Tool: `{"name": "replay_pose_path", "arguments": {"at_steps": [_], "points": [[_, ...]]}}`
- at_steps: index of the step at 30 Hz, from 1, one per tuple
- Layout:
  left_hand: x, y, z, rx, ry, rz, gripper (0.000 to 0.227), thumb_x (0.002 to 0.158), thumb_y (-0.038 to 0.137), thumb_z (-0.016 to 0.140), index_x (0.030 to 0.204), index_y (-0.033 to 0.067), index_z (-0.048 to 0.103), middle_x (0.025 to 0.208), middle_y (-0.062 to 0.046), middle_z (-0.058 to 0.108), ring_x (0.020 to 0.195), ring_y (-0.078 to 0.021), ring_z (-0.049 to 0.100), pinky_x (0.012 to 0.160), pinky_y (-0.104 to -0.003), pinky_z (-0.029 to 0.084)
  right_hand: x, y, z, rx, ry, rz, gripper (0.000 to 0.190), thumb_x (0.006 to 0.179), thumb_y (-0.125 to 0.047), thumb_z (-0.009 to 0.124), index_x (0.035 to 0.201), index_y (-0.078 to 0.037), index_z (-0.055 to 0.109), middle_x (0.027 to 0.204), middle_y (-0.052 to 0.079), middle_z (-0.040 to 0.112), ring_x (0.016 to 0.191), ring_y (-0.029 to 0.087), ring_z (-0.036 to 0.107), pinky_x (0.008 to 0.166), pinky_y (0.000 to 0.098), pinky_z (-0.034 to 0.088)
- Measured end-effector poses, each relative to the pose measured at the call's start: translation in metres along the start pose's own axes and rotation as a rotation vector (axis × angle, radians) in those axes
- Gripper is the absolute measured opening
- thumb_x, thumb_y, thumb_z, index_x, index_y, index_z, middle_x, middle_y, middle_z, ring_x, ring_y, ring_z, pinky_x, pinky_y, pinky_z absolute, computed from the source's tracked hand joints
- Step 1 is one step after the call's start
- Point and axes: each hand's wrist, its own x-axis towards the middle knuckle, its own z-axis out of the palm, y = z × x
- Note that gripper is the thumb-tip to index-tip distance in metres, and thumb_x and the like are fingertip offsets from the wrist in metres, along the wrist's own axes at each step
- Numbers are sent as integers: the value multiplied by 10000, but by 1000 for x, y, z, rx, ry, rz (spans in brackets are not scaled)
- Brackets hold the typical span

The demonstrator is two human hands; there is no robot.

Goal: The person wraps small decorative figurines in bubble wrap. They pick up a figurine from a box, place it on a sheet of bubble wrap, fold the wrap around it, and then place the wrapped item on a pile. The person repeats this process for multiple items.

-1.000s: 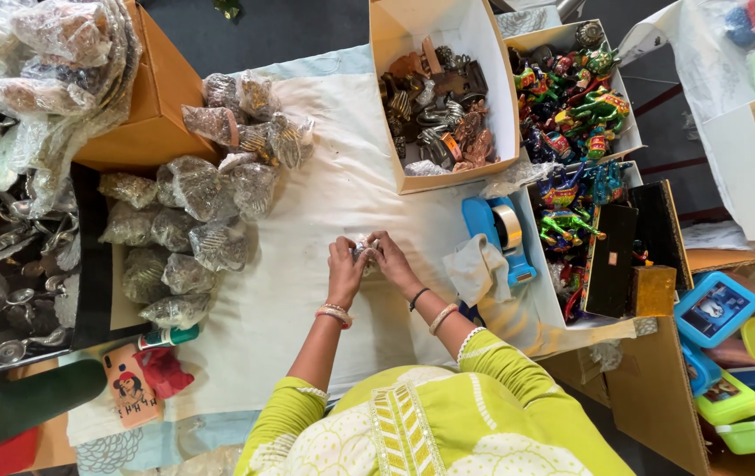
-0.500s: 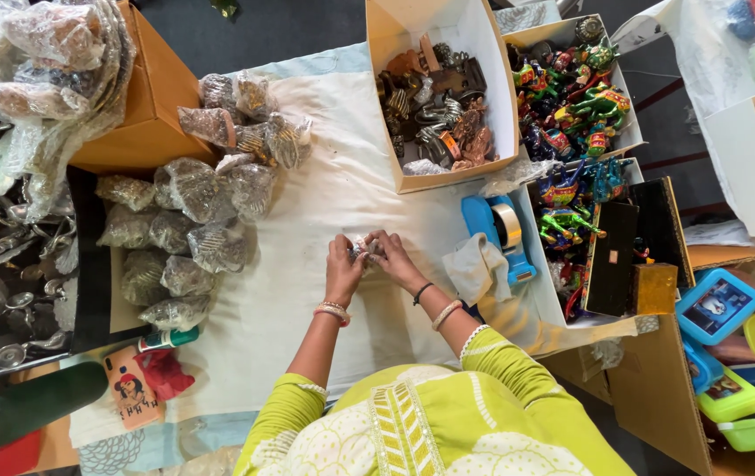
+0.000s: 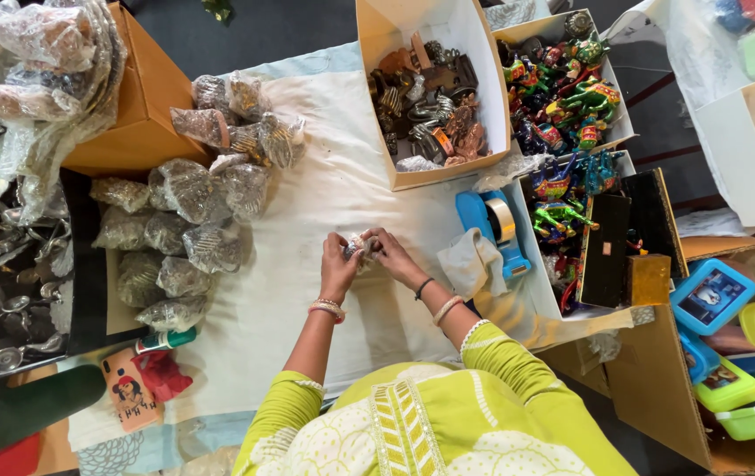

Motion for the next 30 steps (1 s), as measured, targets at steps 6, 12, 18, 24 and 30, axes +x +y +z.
{"name": "replay_pose_path", "arguments": {"at_steps": [6, 12, 18, 24, 30], "points": [[-1, -8, -1, -8, -6, -46, 427, 843, 168, 822, 1098, 68, 495, 1060, -150, 580, 870, -301, 663, 741, -423, 544, -49, -19, 8, -304, 331, -137, 454, 827, 98, 601, 1213, -140, 573, 1209, 127, 489, 1146, 290, 569, 891, 329, 586], [-1, -16, 0, -71, -59, -158, 324, 960, 192, 764, 1136, 74, 518, 1051, -159, 569, 851, -300, 651, 723, -416, 554, -51, -66, 12, -532, 212, -344, 563, 655, -26, 830, 1162, -88, 593, 1202, 182, 474, 1103, 412, 485, 941, 452, 475], [-2, -17, 0, 11, -25, 16, 377, 868, 109, 785, 1124, 58, 512, 1066, -163, 601, 885, -303, 660, 753, -412, 550, -34, -69, 11, -528, 173, -386, 493, 780, 34, 747, 1243, -99, 645, 1166, 111, 584, 1094, 339, 581, 947, 411, 513], [-6, -6, -2, 23, -19, 9, 343, 875, 95, 754, 1118, 52, 515, 1071, -167, 609, 893, -331, 662, 770, -425, 549, -29, -68, 11, -569, 181, -383, 351, 788, 15, 724, 1117, -90, 656, 1075, 104, 640, 1022, 332, 630, 872, 410, 544], [-6, 9, -14, 145, -110, 46, 416, 769, 51, 777, 1098, 22, 525, 1051, -209, 582, 955, -384, 612, 808, -465, 533, -25, -76, 7, -558, 142, -318, 150, 860, -20, 679, 997, -55, 631, 985, 116, 629, 952, 345, 631, 812, 433, 536]]}}
